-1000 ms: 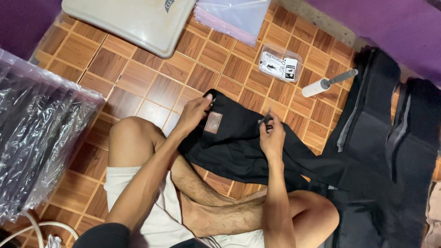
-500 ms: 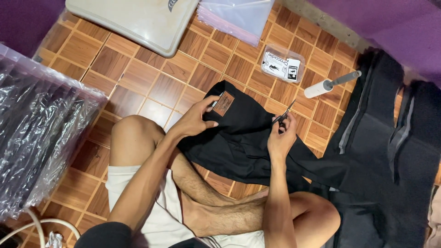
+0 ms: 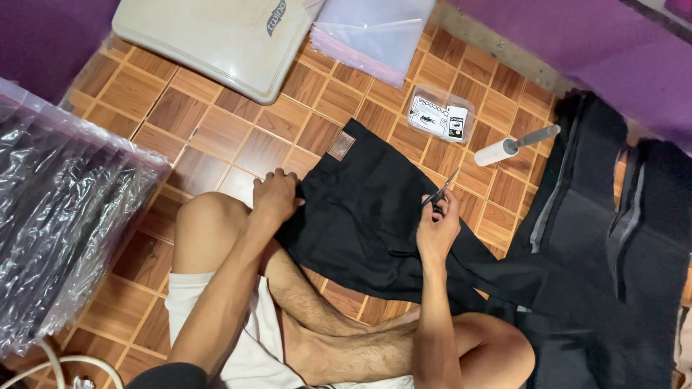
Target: The person sits on the floor and folds a pair of black trousers. They use scissors to cut a small piece of fabric from the leg and then trim the waistband area. The person continues to fold and adjust the trousers on the floor.
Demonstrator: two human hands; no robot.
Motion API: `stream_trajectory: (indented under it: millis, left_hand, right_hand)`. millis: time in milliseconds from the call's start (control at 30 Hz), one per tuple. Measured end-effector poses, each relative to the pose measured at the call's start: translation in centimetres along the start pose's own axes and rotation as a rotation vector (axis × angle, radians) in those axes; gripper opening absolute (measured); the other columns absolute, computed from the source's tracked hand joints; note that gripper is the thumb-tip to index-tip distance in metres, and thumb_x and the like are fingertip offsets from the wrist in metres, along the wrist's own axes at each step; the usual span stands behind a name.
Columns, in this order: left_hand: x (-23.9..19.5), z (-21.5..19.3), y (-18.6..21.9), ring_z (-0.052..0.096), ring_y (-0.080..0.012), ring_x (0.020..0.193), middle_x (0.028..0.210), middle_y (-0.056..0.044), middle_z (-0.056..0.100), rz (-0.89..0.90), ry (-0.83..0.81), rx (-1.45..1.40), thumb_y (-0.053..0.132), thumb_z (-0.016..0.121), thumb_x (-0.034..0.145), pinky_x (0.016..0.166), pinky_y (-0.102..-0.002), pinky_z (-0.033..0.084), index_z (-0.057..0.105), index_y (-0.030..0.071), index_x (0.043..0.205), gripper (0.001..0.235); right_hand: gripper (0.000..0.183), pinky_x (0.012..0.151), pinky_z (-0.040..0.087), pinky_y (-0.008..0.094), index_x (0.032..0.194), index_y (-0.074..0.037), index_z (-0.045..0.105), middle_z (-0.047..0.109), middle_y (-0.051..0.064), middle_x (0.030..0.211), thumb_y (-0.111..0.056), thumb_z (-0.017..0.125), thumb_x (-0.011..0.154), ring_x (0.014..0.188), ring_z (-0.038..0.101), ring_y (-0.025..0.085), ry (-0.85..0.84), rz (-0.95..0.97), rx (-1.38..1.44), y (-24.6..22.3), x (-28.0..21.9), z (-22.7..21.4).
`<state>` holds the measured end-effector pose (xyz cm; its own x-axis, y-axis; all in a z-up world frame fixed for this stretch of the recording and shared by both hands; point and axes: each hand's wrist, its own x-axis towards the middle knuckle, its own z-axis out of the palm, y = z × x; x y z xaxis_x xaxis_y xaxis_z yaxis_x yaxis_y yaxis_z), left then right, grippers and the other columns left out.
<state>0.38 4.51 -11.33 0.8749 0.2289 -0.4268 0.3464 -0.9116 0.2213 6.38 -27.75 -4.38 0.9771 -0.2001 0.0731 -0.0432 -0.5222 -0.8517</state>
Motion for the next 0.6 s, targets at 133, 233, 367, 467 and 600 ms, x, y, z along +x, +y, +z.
stream_trajectory:
  millis: [133,233,367,467,600]
  left_hand:
    - [0.3,1.3,-0.6,0.071,-0.0417,0.1,0.103,-0.019,0.074,-0.077,-0.172,-0.039,0.029,0.088,0.073,0.091,-0.059,0.048,0.065,0.004,0.122,0.06]
    - [-1.7,-2.3,0.3,0.073,-0.0431,0.092,0.092,-0.021,0.074,-0.024,-0.188,-0.154,0.021,0.083,0.078,0.08,-0.057,0.053,0.073,0.002,0.109,0.038]
    - [-3.9,-8.1,3.1,0.065,-0.0363,0.084,0.077,-0.017,0.065,0.261,0.093,-0.878,0.017,0.073,0.092,0.076,-0.048,0.052,0.067,0.006,0.095,0.013]
    - [-3.3,-8.6,3.1,0.053,-0.0164,0.066,0.065,-0.003,0.053,0.324,0.232,-1.175,0.014,0.07,0.097,0.063,-0.03,0.046,0.064,0.011,0.102,0.009]
    - [-3.7,-8.9,2.3,0.051,-0.0131,0.059,0.059,-0.002,0.057,0.277,0.256,-1.172,0.02,0.07,0.098,0.053,-0.025,0.044,0.063,0.014,0.102,0.009]
  right_hand:
    - [0.046,0.066,0.059,0.036,0.136,-0.002,0.057,0.074,0.015,0.101,-0.017,0.073,0.096,0.075,0.072,0.024,-0.07,0.009,-0.024,-0.4,-0.2,0.3]
    - [0.046,0.064,0.058,0.036,0.136,-0.001,0.057,0.074,0.016,0.1,-0.019,0.072,0.096,0.076,0.071,0.023,-0.119,-0.002,0.004,-0.6,-0.4,0.5]
    - [0.047,0.064,0.058,0.036,0.138,0.001,0.054,0.072,0.017,0.098,-0.017,0.07,0.098,0.074,0.068,0.022,-0.102,-0.02,0.024,-0.9,-0.5,0.5]
    - [0.045,0.065,0.057,0.036,0.138,0.001,0.052,0.069,0.015,0.095,-0.015,0.068,0.099,0.074,0.065,0.02,-0.086,-0.05,0.054,-1.0,-0.6,0.5]
    - [0.05,0.096,0.051,0.043,0.137,-0.003,0.054,0.071,0.009,0.095,-0.019,0.073,0.094,0.095,0.065,0.025,-0.172,-0.15,0.031,-1.4,-1.3,0.2]
